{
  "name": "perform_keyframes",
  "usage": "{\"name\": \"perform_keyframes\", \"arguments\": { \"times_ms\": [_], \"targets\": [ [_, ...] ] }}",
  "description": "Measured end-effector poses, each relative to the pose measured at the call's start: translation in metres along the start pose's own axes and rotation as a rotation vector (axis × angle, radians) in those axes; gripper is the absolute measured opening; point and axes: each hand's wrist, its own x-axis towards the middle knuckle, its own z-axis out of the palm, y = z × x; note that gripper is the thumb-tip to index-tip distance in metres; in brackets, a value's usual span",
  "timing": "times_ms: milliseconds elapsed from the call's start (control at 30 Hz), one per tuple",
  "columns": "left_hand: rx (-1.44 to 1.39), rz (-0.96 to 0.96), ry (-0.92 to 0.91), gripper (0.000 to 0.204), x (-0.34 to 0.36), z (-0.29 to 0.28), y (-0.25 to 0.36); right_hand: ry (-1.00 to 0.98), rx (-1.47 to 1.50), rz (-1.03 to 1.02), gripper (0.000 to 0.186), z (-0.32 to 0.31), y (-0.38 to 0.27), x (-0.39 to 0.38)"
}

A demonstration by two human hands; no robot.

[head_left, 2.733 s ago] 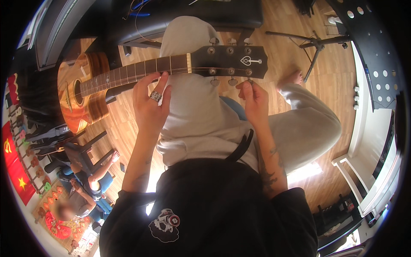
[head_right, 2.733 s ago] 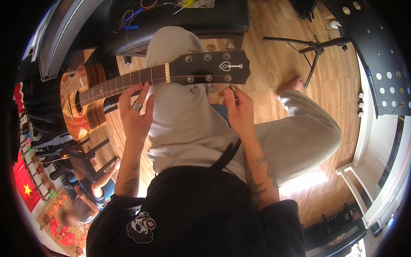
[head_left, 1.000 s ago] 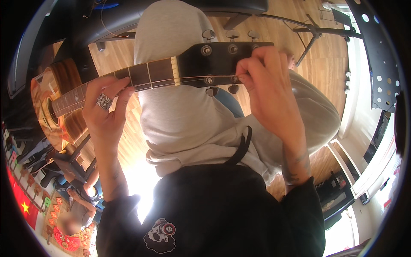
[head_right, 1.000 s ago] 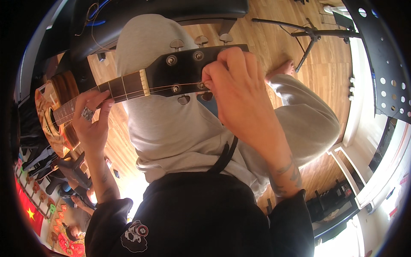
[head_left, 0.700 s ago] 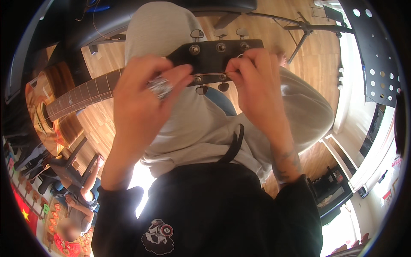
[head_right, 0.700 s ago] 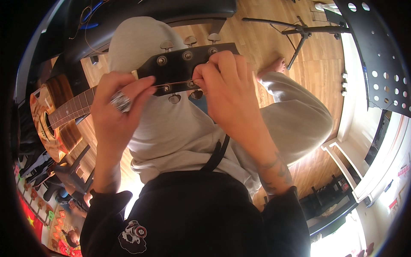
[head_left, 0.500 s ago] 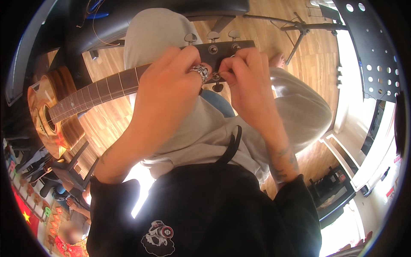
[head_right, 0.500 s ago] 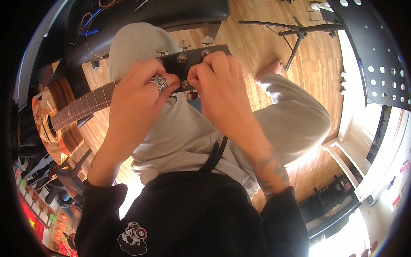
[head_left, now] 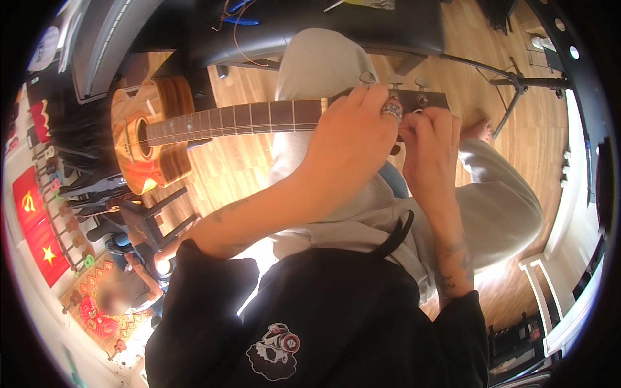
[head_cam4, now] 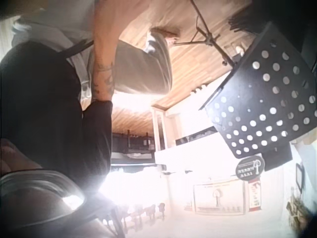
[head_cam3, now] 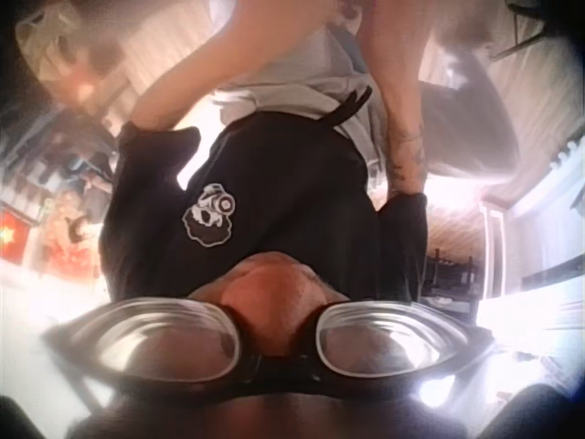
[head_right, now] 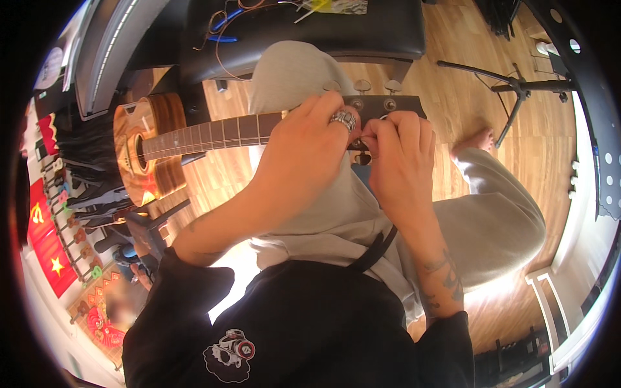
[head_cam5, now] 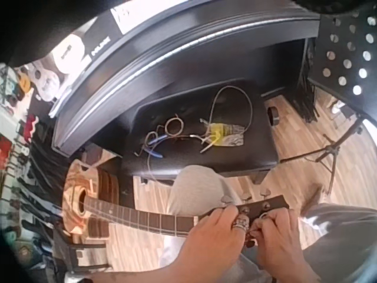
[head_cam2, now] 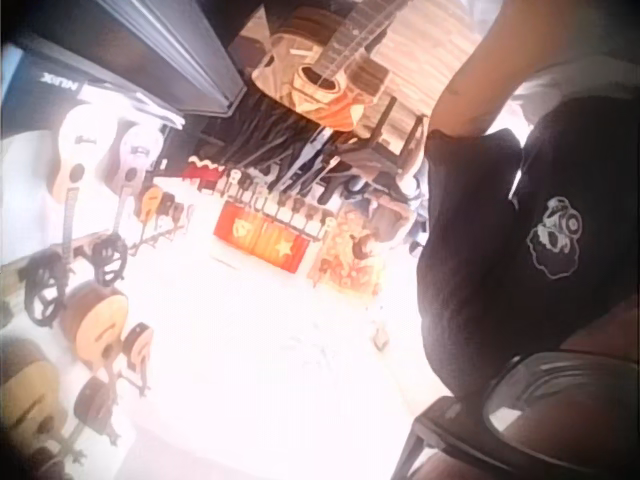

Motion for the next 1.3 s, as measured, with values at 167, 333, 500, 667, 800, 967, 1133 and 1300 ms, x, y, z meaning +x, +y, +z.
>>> {"name": "perform_keyframes", "arguments": {
  "times_ms": [167, 333, 500, 667, 800, 967, 1133, 1300],
  "targets": [
    [-0.010, -0.064, -0.046, 0.008, -0.011, 0.000, 0.001, 0.025, 0.012, -0.023, 0.018, 0.002, 0.000, -0.001],
    [-0.031, -0.049, 0.013, 0.008, -0.009, 0.003, 0.007, 0.037, -0.003, -0.033, 0.018, 0.002, 0.002, -0.004],
    [-0.068, -0.045, -0.002, 0.009, -0.007, 0.005, 0.002, 0.055, 0.005, -0.041, 0.018, 0.002, 0.003, -0.004],
    [-0.023, -0.031, -0.074, 0.011, -0.003, 0.000, 0.002, 0.054, -0.033, -0.025, 0.018, 0.004, 0.003, -0.006],
    [0.017, -0.063, -0.135, 0.013, -0.001, -0.005, 0.006, 0.046, -0.052, -0.011, 0.018, 0.005, 0.002, -0.008],
    [0.107, -0.095, -0.128, 0.015, -0.005, -0.007, 0.013, 0.037, -0.041, -0.002, 0.018, 0.003, 0.000, -0.008],
    [0.133, -0.069, -0.088, 0.022, -0.009, -0.004, 0.005, 0.059, -0.036, -0.019, 0.017, 0.003, 0.000, -0.007],
    [0.064, -0.118, -0.105, 0.024, -0.013, -0.016, -0.008, 0.080, -0.027, -0.015, 0.015, 0.005, 0.003, -0.009]
  ]
}}
